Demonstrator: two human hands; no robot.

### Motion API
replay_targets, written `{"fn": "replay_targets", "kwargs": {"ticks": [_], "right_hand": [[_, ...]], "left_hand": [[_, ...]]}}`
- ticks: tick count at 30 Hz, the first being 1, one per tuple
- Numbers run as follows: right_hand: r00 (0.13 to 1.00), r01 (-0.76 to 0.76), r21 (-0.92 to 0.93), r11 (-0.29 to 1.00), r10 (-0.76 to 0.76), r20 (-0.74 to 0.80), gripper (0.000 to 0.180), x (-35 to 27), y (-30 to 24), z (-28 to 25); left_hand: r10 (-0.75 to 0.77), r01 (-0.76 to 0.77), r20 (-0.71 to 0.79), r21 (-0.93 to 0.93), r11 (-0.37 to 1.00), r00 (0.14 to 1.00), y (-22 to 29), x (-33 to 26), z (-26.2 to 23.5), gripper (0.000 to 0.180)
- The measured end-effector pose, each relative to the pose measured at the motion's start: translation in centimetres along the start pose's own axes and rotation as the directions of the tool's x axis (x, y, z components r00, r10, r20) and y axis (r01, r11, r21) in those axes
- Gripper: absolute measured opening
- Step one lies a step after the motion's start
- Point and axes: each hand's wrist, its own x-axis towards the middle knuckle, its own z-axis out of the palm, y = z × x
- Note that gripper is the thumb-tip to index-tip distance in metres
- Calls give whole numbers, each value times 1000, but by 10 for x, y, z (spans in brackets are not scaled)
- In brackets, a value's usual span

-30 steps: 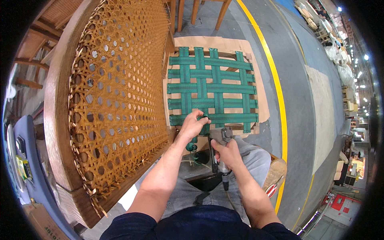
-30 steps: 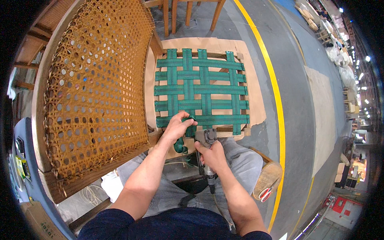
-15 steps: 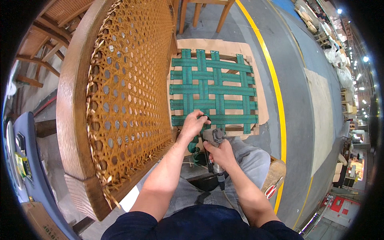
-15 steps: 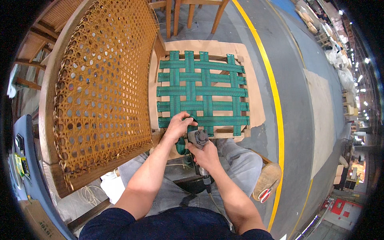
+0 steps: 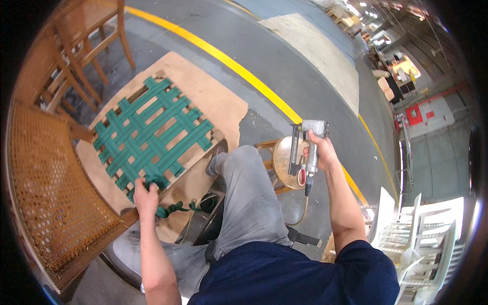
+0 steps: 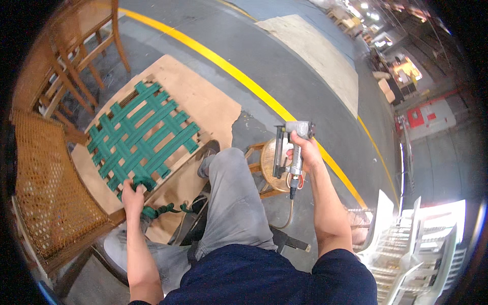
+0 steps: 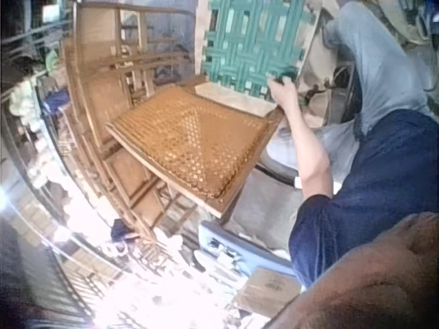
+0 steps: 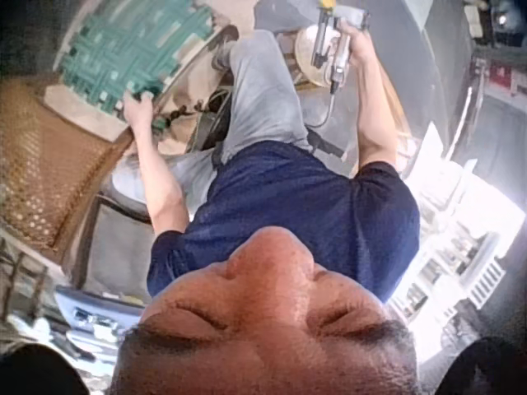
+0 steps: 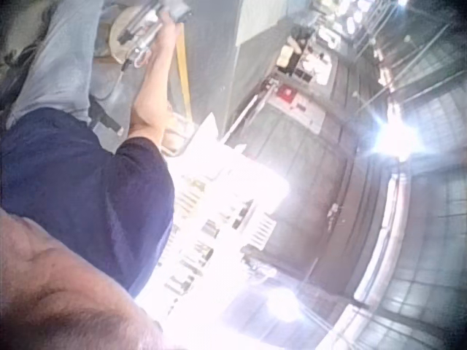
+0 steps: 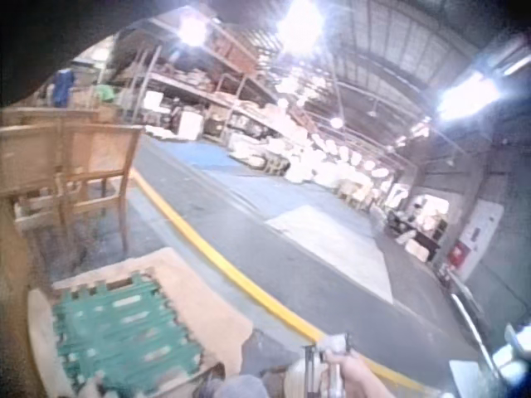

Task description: The person weaves green straps into a wooden chair seat frame, alternating over and under existing strands. They use a staple gun to secure the straps at intervals and trim excess material with scissors. The process continues until the seat surface is fully covered with a woven pattern.

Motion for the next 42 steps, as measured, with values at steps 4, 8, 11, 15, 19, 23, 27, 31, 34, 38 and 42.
{"fn": "replay_targets", "kwargs": {"ticks": [4, 8, 11, 15, 19, 23, 27, 31, 34, 38, 42], "right_hand": [[965, -260, 214, 942, 260, 31, 34, 45, 72, -63], [941, -330, 278, 902, 292, 169, 37, 73, 131, -54], [932, -357, 269, 894, 322, 168, 39, 89, 144, -58], [939, -340, -2, 940, 340, -43, 60, 100, 143, -47], [987, -138, -789, 599, 16, -160, 83, 104, 137, -43], [981, -70, -791, 608, -100, -165, 51, 86, 157, -81], [966, -37, -921, 388, -221, -132, 54, 67, 179, -99], [978, -55, -882, 468, -152, -141, 61, 54, 199, -108], [979, -76, -779, 622, -103, -177, 70, 52, 201, -134], [934, 71, -758, 648, -309, -177, 63, 42, 179, -146], [891, 432, -508, 745, -438, 117, 50, 16, 101, -46]], "left_hand": [[-93, 88, -10, -250, 964, 996, -16, -16, 10, 32], [-293, 378, 242, -493, 784, 925, 5, -50, 4, 29], [-344, 542, 418, -651, 532, 841, 23, -80, 10, 27], [-365, 734, 677, -679, 26, 639, 19, -88, 13, 34], [-400, 678, 604, -732, 66, 690, 3, -78, 23, 23], [-325, 719, 649, -551, 422, 688, 23, -75, 26, 18], [-512, 738, 535, -427, 522, 672, 10, -82, 7, 23], [-356, 637, 535, -708, 306, 766, 15, -82, -5, 27], [-301, 550, 477, -798, 246, 826, 27, -63, -15, 32], [-238, 480, 428, -842, 245, 872, 24, -37, -27, 29], [-228, 457, 413, -868, 195, 882, 8, -35, -33, 22]]}}
